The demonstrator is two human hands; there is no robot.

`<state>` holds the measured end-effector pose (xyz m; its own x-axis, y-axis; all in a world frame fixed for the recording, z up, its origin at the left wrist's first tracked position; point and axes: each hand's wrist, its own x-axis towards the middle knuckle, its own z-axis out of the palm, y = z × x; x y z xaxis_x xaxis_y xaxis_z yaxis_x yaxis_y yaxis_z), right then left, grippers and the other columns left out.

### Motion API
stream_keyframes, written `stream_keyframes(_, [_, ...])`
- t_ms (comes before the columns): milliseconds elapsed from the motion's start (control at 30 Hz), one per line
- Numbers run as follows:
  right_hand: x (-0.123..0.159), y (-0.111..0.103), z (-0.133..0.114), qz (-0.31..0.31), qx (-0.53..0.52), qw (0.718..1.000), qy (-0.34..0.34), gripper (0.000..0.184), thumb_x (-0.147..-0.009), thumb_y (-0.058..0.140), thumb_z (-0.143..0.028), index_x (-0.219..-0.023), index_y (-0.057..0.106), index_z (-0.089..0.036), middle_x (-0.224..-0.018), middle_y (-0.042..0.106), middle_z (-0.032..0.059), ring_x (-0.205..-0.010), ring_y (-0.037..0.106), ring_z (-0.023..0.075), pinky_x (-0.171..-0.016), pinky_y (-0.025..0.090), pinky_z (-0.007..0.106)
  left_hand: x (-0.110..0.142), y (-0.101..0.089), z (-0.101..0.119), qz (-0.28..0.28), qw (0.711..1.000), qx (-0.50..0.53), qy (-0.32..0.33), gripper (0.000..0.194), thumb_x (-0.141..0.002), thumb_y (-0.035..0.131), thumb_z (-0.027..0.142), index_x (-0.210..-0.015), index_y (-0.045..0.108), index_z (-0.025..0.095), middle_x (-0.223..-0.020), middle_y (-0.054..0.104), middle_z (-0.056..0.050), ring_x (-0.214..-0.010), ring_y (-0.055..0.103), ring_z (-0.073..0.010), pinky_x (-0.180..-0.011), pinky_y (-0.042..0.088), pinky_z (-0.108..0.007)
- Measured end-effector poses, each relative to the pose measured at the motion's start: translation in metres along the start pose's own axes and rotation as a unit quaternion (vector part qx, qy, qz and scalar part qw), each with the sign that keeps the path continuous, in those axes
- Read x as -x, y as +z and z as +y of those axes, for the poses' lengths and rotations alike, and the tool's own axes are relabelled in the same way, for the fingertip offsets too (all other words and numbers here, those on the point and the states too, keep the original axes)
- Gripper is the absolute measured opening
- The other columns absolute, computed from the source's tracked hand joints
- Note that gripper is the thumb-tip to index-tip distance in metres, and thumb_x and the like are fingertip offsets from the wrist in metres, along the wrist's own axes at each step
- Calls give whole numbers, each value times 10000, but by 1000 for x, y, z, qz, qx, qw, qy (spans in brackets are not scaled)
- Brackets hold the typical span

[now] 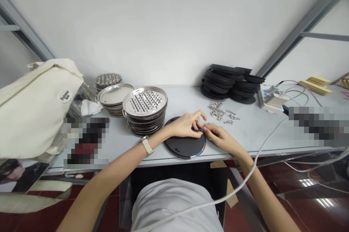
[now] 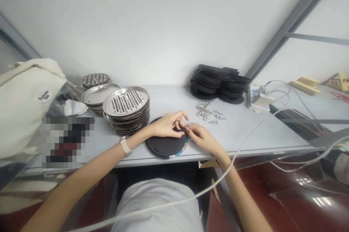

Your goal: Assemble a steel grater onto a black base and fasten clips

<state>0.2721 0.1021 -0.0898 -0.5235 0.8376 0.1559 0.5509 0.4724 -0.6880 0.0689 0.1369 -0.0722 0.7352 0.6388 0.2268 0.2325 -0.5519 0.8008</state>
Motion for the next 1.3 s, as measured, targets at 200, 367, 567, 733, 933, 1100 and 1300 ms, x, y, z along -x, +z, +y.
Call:
stream_keyframes(200, [1, 1, 1, 16, 3, 1000, 12, 411, -975, 360, -455, -665, 443, -199, -657, 474, 1, -650, 456, 157, -651, 413, 285, 1, -1, -2, 22, 1000, -4, -6, 437, -707, 643, 154, -1105, 470, 208, -816, 646, 13, -737, 586, -106, -697, 460, -221])
stream_keyframes(367, [-1, 2, -1, 24, -3, 1000, 20, 406, -983, 342, -447, -670, 423, -202, -639, 454, -8, -632, 450, 152, -643, 404, 277, 1, -1, 0, 34, 999, -4, -11, 466, -689, 671, 208, -1108, 467, 199, -1031, 623, -43, -685, 586, -87, -618, 457, -213])
stream_keyframes(567, [-2, 3, -2, 22, 21, 1000, 5, 429, -980, 354, -458, -667, 489, -198, -653, 532, 11, -676, 506, 172, -693, 425, 295, 0, 1, 1, 31, 999, -9, 14, 430, -666, 674, 186, -1058, 498, 184, -1137, 563, -67, -681, 561, -76, -631, 473, -230])
stream_keyframes(733, [-1, 2, 2, 16, 22, 1000, -6, 415, -979, 366, -449, -690, 521, -194, -678, 545, 18, -689, 513, 176, -701, 427, 297, 0, 0, 4, 6, 999, -45, -5, 441, -679, 690, 232, -1073, 497, 198, -1006, 621, -28, -673, 541, -99, -630, 452, -233])
stream_keyframes(933, [-1, 3, 3, 12, 23, 1000, 1, 393, -985, 358, -429, -741, 555, -192, -695, 549, 21, -696, 509, 179, -720, 416, 304, 1, -1, 2, 4, 999, -42, 3, 434, -697, 663, 193, -1095, 489, 211, -862, 616, 16, -711, 557, -110, -665, 444, -223])
stream_keyframes(1100, [-1, 2, 0, 10, 20, 1000, 6, 403, -982, 362, -441, -704, 520, -195, -678, 530, 19, -687, 501, 177, -700, 422, 299, 0, 1, 0, 16, 1000, -6, 16, 445, -684, 665, 168, -1084, 474, 205, -804, 591, 29, -695, 558, -105, -656, 449, -215])
stream_keyframes(1300, [0, 1, -2, 8, 17, 1000, 8, 408, -984, 359, -440, -711, 533, -191, -691, 539, 22, -700, 508, 177, -692, 425, 291, 0, 2, -2, 21, 999, 16, 18, 457, -674, 662, 151, -1078, 456, 211, -784, 589, 32, -702, 577, -112, -676, 463, -227])
